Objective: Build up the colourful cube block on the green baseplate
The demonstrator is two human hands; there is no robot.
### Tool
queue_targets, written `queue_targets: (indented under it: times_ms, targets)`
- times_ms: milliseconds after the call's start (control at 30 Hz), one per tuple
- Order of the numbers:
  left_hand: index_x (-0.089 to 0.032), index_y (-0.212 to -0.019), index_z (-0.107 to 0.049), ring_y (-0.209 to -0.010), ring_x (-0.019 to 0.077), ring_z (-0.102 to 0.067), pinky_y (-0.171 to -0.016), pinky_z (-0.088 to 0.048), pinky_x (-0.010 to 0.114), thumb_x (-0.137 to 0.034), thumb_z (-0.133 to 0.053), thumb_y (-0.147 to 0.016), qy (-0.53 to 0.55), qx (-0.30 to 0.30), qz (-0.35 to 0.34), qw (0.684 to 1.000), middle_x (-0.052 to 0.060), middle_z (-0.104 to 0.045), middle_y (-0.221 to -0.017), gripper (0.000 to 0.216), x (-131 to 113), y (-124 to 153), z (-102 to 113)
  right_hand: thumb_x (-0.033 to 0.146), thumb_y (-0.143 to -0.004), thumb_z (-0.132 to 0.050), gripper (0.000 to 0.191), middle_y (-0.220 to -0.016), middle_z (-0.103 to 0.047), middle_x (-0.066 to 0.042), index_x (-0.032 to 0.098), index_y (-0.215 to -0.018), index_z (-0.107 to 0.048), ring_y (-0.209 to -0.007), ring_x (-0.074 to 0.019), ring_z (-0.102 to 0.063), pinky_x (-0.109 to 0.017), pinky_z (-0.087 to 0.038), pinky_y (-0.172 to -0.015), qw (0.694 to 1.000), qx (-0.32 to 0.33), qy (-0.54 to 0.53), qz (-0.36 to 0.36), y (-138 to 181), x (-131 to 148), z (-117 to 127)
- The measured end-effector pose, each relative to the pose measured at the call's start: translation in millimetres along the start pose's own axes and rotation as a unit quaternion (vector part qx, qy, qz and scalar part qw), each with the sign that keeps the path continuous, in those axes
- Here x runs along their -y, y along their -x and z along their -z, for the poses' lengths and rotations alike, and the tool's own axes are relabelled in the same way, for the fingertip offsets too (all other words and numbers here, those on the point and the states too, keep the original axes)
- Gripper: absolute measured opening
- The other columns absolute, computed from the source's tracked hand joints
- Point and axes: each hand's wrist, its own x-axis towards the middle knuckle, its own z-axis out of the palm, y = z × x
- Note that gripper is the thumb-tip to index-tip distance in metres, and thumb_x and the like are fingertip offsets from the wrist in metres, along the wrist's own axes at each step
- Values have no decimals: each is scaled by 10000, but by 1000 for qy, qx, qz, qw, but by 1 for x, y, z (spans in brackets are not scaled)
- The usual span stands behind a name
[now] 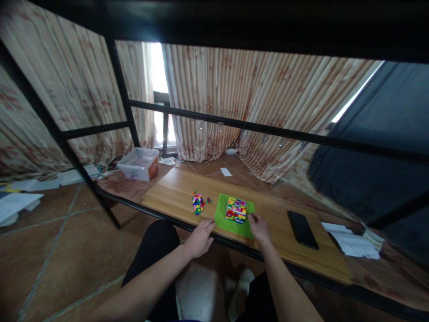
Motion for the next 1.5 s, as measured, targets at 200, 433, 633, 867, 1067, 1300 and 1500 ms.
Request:
queue_targets:
  times_ms: [200,433,633,867,1067,1300,1500]
  targets:
    - [-135,-1326,-469,-1345,263,-398,-1154,-320,422,-108,-574,-730,-24,1,-7,1000,146,-456,-1421,606,8,14,4,473,-801,-478,455,-996,-710,-159,135,-1038,-670,-897,-275,-676,-416,-513,-827,1000,-6,-5,14,56,7,10]
    - [-150,-1304,-515,-1343,267,-409,-1147,-305,429,-110,-583,-743,-57,16,53,997,139,-473,-1432,566,6,31,28,391,-845,-464,359,-1040,-694,-123,158,-1014,-678,-931,-235,-657,-383,-502,-871,988,98,12,117,104,51,10]
    - [-162,-1233,-577,-1292,292,-478,-1104,-351,437,-133,-615,-744,-47,5,157,986,154,-509,-1392,491,-6,43,47,293,-831,-487,270,-1004,-718,-82,193,-969,-698,-959,-234,-657,-387,-481,-913,980,130,48,146,132,75,6]
    - [-96,-1238,-596,-1241,277,-545,-1061,-396,345,-167,-602,-779,8,-39,215,976,191,-589,-1312,464,-26,43,65,258,-840,-498,254,-1007,-727,-71,203,-989,-697,-937,-225,-673,-362,-486,-890,974,135,64,171,145,99,7]
    - [-126,-1192,-638,-1108,207,-637,-973,-453,271,-115,-563,-786,79,-76,250,962,124,-698,-1168,412,-20,40,73,259,-860,-492,250,-981,-732,-78,187,-1003,-685,-896,-213,-686,-339,-503,-843,973,138,63,177,141,123,-16]
    - [-134,-1150,-662,-1073,169,-651,-949,-470,248,-60,-509,-801,128,-103,294,942,93,-707,-1164,388,21,19,74,292,-863,-519,245,-955,-725,-85,188,-1028,-667,-888,-233,-676,-351,-484,-816,978,130,78,143,121,138,-73]
    - [-89,-1243,-599,-1063,180,-653,-931,-473,254,-83,-514,-813,131,-94,318,934,134,-695,-1171,438,55,-17,84,316,-831,-588,235,-948,-709,-78,223,-1038,-647,-946,-265,-625,-379,-411,-841,979,112,121,124,99,150,-115]
